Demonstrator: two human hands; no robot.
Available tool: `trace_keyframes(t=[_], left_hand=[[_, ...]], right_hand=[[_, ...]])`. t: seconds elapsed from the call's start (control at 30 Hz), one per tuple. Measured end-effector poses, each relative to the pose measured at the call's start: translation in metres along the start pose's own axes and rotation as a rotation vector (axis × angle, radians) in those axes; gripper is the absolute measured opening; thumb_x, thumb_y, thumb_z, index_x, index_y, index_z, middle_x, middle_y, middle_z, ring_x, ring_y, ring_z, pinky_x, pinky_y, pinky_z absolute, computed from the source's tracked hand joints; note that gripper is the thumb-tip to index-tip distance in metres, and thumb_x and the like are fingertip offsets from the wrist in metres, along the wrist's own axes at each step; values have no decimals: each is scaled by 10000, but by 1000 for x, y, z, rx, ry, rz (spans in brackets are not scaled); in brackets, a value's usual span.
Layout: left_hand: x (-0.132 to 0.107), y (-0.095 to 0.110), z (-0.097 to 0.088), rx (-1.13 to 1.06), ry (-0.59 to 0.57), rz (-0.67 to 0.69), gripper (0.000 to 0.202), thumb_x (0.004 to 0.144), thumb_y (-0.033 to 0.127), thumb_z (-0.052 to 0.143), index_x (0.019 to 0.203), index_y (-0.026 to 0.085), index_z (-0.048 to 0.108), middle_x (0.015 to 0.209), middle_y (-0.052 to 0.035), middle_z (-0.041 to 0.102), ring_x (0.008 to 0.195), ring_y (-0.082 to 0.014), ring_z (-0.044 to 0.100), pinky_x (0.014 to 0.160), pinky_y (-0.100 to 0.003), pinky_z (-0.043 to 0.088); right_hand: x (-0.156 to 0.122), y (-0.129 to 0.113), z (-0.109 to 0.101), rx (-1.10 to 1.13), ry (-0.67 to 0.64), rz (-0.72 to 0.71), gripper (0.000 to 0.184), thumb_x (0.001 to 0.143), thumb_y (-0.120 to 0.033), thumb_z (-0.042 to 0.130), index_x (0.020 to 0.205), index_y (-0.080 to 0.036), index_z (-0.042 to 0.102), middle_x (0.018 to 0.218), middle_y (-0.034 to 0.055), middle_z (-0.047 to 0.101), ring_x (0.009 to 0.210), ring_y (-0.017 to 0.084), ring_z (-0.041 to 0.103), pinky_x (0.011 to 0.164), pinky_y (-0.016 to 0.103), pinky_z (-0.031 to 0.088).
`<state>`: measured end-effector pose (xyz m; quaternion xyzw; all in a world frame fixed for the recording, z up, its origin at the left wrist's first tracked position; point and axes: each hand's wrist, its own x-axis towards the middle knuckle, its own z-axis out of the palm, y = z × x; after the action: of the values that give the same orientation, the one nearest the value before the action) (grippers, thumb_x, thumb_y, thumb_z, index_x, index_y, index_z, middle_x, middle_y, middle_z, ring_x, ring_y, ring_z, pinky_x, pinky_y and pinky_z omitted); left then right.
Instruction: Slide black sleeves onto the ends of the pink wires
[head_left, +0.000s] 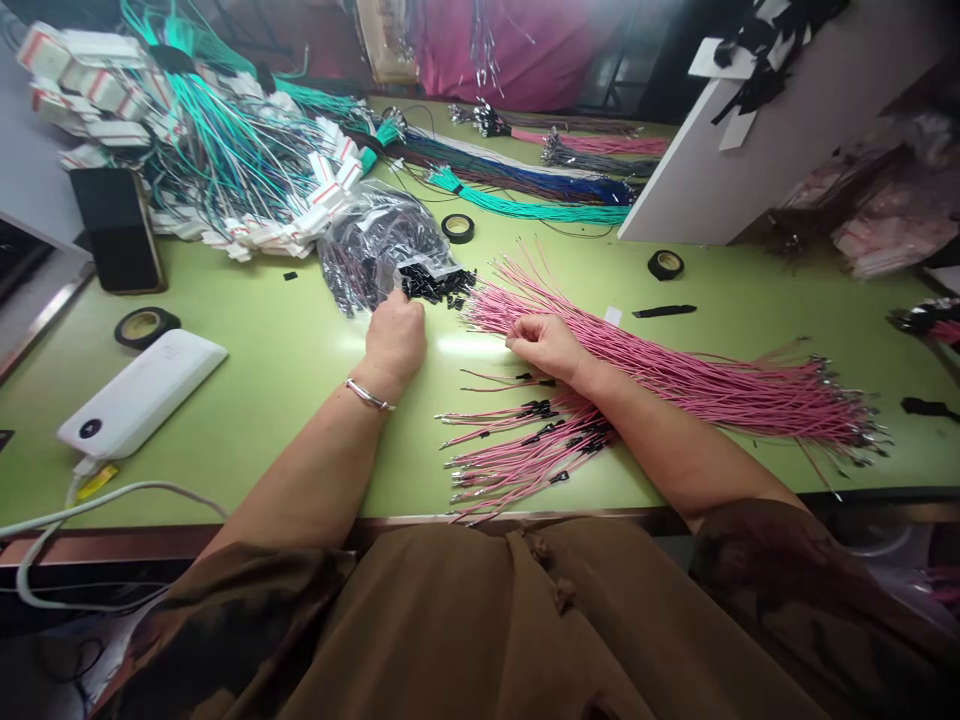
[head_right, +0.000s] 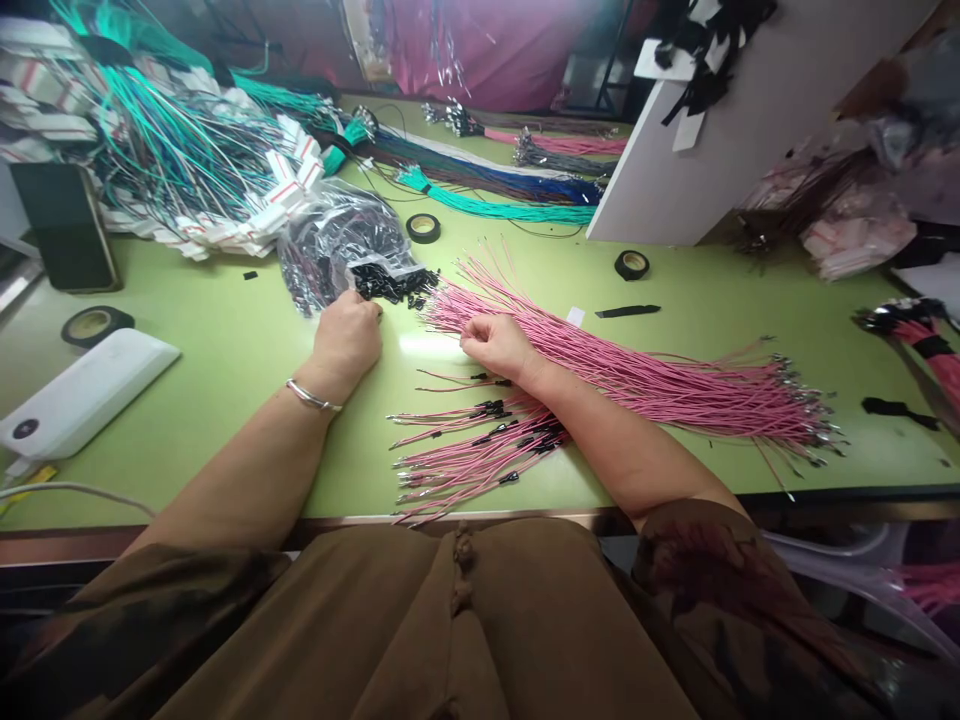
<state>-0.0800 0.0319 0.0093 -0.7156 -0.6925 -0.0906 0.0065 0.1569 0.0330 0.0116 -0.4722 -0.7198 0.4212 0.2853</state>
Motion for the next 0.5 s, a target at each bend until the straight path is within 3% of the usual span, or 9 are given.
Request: trace_keyframes(t=[0.13,0.23,0.3,0.37,0.43,0.5], left_hand=[[-3,6,-6,-174,25,-59,242,780,37,471,803,92,705,960,-206,643,886,-298,609,782,-411,478],[-8,15,-8,-714,26,-147,103,788,99,591,756,134,684,814,-108,657,831,-232,632,806,-369,511],[-12,24,-7,-1211,-80,-283,17,783,135,661,766,136,664,733,-51,644,714,-163,633,758,-319,536],[-15,32,-5,-1608,-204,-430,71,755,121,718,768,120,648,691,-18,627,631,-110,625,716,-265,547],[-16,37,-3,-1811,-257,-524,134,708,68,762,753,104,641,678,-4,621,611,-84,630,702,-220,549],[-16,38,-2,-1878,-264,-550,165,684,36,783,746,95,641,670,-1,622,607,-77,637,700,-202,555]], right_hand=[[-4,-3,0,14,-6,-15,271,747,-375,608,596,-158,549,521,-48,409,538,78,362,552,248,304],[-6,-4,0,18,-12,-8,278,755,-371,618,591,-159,544,500,-53,399,520,75,362,539,246,301],[-6,-3,0,24,-16,-6,275,753,-368,619,591,-159,544,494,-56,397,502,71,352,522,245,290],[-6,-2,1,28,-17,-1,269,750,-372,617,601,-155,559,489,-58,396,488,69,340,509,246,278],[-5,-1,1,22,-15,-13,267,748,-372,615,605,-152,570,492,-55,405,494,70,343,511,246,280],[-5,-1,1,11,-19,-41,271,744,-371,615,592,-152,566,503,-49,415,517,74,353,526,246,292]])
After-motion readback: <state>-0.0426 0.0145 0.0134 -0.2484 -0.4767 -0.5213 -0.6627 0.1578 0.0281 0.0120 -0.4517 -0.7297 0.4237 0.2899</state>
